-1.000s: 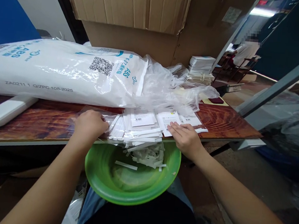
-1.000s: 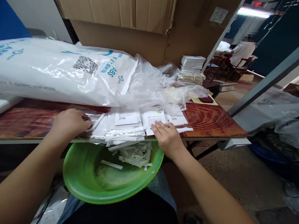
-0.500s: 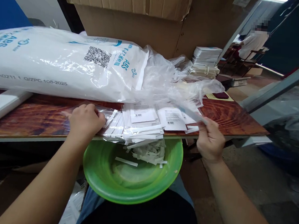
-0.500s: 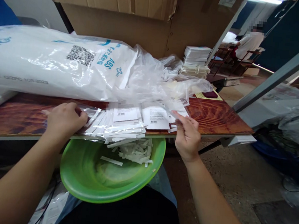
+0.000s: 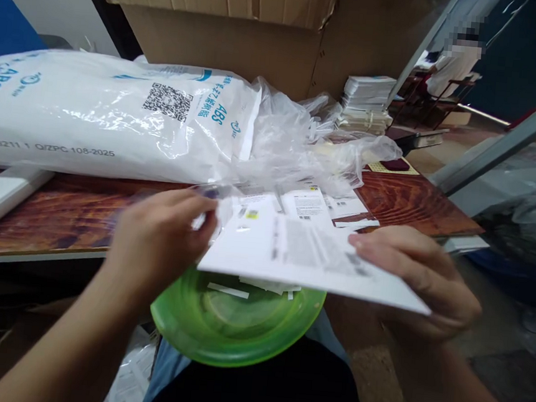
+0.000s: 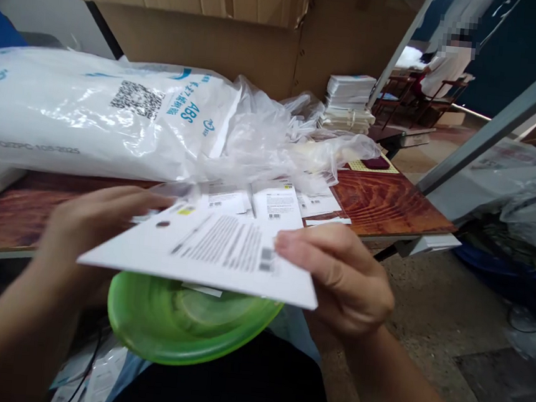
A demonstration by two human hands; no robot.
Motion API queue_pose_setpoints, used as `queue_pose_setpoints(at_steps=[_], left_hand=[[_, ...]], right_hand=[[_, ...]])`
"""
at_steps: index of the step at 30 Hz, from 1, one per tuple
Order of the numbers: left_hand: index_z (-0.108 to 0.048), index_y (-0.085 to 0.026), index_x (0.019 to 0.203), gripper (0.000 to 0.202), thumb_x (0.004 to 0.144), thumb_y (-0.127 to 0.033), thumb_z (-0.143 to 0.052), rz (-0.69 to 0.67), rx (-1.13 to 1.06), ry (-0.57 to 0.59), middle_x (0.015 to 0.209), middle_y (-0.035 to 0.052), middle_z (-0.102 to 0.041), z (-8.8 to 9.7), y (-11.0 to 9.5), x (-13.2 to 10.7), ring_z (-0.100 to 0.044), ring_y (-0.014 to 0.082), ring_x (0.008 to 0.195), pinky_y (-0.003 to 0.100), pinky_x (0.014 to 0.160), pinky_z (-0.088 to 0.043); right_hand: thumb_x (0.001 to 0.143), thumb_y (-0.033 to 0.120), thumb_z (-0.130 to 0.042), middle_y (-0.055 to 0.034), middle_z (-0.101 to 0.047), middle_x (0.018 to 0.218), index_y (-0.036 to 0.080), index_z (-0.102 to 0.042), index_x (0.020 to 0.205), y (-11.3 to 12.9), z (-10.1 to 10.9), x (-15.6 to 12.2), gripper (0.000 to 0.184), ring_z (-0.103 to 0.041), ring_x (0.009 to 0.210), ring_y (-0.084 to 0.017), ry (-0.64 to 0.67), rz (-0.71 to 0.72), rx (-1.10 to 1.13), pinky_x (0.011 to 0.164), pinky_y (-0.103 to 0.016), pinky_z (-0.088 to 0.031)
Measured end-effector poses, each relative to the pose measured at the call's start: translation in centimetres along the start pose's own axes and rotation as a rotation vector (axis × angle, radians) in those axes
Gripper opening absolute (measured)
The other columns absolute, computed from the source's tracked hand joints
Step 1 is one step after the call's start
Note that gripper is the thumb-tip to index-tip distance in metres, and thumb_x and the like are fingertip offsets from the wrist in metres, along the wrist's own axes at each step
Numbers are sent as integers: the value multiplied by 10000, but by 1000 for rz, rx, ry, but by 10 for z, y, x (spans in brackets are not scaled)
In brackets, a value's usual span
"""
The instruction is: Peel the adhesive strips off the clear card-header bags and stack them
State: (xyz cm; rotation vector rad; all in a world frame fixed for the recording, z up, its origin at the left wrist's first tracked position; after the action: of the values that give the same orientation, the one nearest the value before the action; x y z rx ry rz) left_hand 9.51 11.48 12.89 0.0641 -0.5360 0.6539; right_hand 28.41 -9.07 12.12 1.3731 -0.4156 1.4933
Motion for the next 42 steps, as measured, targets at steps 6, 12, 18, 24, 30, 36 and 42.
queue_pose_setpoints(at_steps=[6,12,18,24,30,36,42], left_hand=[[-752,-221,911,256,846,-293,-515,-203,-273,336,870,50,-675,-57,-18,29,-597,148,737,259,676,-428],[-746,-223,854,194,780,-364,-637,-59,-382,315,785,9,-687,-63,-3,39,-577,132,677,256,651,-425],[-755,-227,820,148,783,-297,-630,-159,-400,383,779,0,-679,-59,-21,45,-584,127,692,248,639,-409],[-750,-219,812,148,789,-284,-619,-210,-458,451,771,7,-684,-64,-32,51,-598,139,715,247,654,-422],[-731,-198,781,143,790,-283,-616,-164,-587,498,742,12,-670,-68,-27,51,-595,136,705,242,659,-435],[-707,-190,795,154,804,-308,-609,-142,-622,447,803,25,-664,-76,-20,50,-595,153,772,264,732,-448],[-696,-210,860,218,850,-354,-533,-136,-584,429,901,34,-665,-62,-4,39,-602,161,819,254,723,-466]], right_hand=[[869,126,-554,-76,-708,1041,259,-596,1251,0,-21,1,407,-660,900,-196,336,122,-76,712,-337,-525],[875,142,-545,-89,-698,1074,204,-582,1251,-6,-28,-11,382,-648,930,-198,388,233,-211,736,-340,-510],[858,112,-564,-129,-692,1057,92,-604,1177,3,-55,-15,322,-615,891,-215,475,419,-451,774,-367,-488],[904,133,-476,-114,-669,902,68,-637,1086,10,-93,-8,252,-554,783,-208,561,452,-563,702,-356,-459],[915,115,-439,-65,-620,826,125,-651,981,-23,-119,6,222,-543,766,-174,687,96,-371,673,-294,-428],[843,260,-613,-63,-612,893,162,-601,949,-54,-134,24,144,-535,850,-205,556,-79,-366,730,-317,-382],[904,269,-537,-60,-651,866,144,-626,941,-58,-159,15,158,-554,853,-217,765,-76,-443,757,-353,-330]])
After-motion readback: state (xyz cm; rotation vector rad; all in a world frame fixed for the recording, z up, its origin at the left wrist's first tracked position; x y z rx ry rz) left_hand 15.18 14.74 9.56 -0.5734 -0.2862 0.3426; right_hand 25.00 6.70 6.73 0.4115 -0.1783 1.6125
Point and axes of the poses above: each hand's wrist, its own x-axis towards the middle knuckle, its own z-axis out of the back of the hand, y = z × x, the point moved 6 cm from there along x, towards the middle knuckle
